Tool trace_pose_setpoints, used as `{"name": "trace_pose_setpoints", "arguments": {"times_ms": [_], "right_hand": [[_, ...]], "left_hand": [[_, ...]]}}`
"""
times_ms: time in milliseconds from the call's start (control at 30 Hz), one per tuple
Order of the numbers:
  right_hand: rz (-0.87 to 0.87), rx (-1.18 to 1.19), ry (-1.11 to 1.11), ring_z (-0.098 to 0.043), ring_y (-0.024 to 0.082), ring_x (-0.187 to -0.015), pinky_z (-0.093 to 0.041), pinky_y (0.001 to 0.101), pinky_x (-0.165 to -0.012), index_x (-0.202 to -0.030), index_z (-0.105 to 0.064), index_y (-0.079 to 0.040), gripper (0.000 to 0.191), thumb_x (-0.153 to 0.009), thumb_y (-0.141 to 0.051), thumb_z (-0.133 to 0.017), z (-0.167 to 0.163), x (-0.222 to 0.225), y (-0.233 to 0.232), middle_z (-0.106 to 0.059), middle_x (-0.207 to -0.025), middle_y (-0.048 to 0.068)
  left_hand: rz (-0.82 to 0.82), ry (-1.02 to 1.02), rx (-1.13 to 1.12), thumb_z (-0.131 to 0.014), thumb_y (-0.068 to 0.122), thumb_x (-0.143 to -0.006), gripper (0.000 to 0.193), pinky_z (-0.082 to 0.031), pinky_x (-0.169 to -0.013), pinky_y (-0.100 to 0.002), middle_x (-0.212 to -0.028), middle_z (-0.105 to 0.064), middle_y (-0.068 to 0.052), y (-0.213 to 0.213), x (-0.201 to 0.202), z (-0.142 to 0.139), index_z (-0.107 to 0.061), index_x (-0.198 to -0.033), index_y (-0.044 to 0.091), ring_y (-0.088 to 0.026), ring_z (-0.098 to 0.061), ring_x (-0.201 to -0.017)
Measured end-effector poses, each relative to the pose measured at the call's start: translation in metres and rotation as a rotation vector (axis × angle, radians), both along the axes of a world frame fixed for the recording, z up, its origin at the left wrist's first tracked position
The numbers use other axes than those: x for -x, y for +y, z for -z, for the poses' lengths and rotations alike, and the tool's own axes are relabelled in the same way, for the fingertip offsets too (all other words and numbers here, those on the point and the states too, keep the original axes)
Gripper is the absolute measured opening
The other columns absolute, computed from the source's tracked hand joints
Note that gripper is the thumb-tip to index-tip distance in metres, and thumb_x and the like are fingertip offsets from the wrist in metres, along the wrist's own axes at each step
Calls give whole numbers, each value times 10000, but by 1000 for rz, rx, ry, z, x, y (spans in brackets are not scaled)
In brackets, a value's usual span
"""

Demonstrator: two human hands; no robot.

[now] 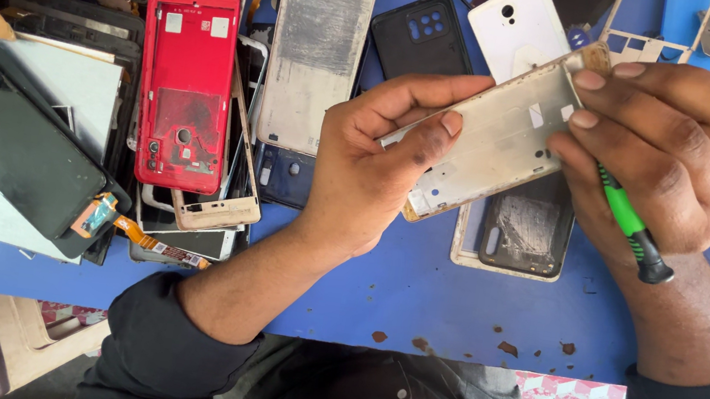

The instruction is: The person uses a screwdriver to remove screws from the back cover of a white smartphone. The back cover is held in the left hand while the right hand operates the tool. The work is performed over a blue table cluttered with other phone parts.

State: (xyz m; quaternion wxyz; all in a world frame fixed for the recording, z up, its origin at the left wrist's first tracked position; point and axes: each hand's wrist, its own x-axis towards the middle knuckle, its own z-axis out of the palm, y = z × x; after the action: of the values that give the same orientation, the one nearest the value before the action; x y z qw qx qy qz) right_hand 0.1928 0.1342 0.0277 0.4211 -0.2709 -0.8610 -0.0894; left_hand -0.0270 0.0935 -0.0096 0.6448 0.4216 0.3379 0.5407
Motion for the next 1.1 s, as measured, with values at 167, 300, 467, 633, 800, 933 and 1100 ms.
{"name": "trace_pose_setpoints", "arguments": {"times_ms": [167, 300, 467, 633, 800, 933, 1100], "right_hand": [[10, 35, 4, -665, 346, -1028, -578, 433, -885, -983, -685, 42, 252, -823, 45, -880, 5, -1, -4, -731, -1081, 193], [5, 42, -27, -662, 329, -1085, -570, 413, -928, -1077, -691, 51, 279, -876, 56, -885, 9, 0, -4, -723, -1215, 198], [44, 67, -49, -641, 334, -1097, -552, 387, -882, -1182, -704, 54, 341, -894, 70, -885, 10, 0, -7, -685, -1340, 213], [64, 131, -52, -673, 371, -1091, -591, 422, -917, -1166, -695, 78, 267, -915, 51, -783, 14, -2, -12, -647, -1351, 235], [19, 175, 13, -689, 336, -1035, -581, 395, -868, -1205, -694, 88, 249, -966, 90, -766, 21, 2, -13, -643, -1382, 269], [2, 178, 47, -689, 348, -1016, -561, 396, -841, -1194, -695, 95, 241, -968, 88, -779, 21, 6, -12, -652, -1361, 283], [-6, 144, 0, -673, 335, -968, -545, 377, -798, -1148, -696, 116, 222, -941, 78, -768, 16, 11, -12, -662, -1312, 298]], "left_hand": [[-2, 28, -31, -586, -51, -1112, 217, -596, -1004, -244, -1240, -723, -135, -1, 3, 1, -628, -1325, -59, -100, -704, -1093], [17, 37, -10, -591, -58, -1106, 261, -601, -982, -249, -1199, -738, -145, -2, 8, 2, -622, -1365, -59, -104, -715, -1064], [33, 52, -51, -587, -54, -1112, 255, -596, -975, -240, -1250, -720, -156, -5, 13, 4, -601, -1366, -72, -124, -711, -1112], [79, -36, -115, -596, -11, -1156, 242, -591, -1077, -274, -1330, -689, -173, -13, 18, 6, -584, -1390, -73, -169, -695, -1220], [75, -32, -113, -594, 12, -1169, 246, -583, -1092, -281, -1364, -674, -171, -17, 21, 9, -578, -1402, -68, -171, -680, -1249], [71, -17, -124, -582, 13, -1183, 246, -575, -1105, -273, -1388, -666, -159, -21, 23, 10, -573, -1417, -61, -162, -671, -1267], [73, 33, -155, -563, 20, -1193, 259, -564, -1128, -260, -1417, -649, -149, -26, 28, 7, -553, -1442, -48, -150, -659, -1294]]}}
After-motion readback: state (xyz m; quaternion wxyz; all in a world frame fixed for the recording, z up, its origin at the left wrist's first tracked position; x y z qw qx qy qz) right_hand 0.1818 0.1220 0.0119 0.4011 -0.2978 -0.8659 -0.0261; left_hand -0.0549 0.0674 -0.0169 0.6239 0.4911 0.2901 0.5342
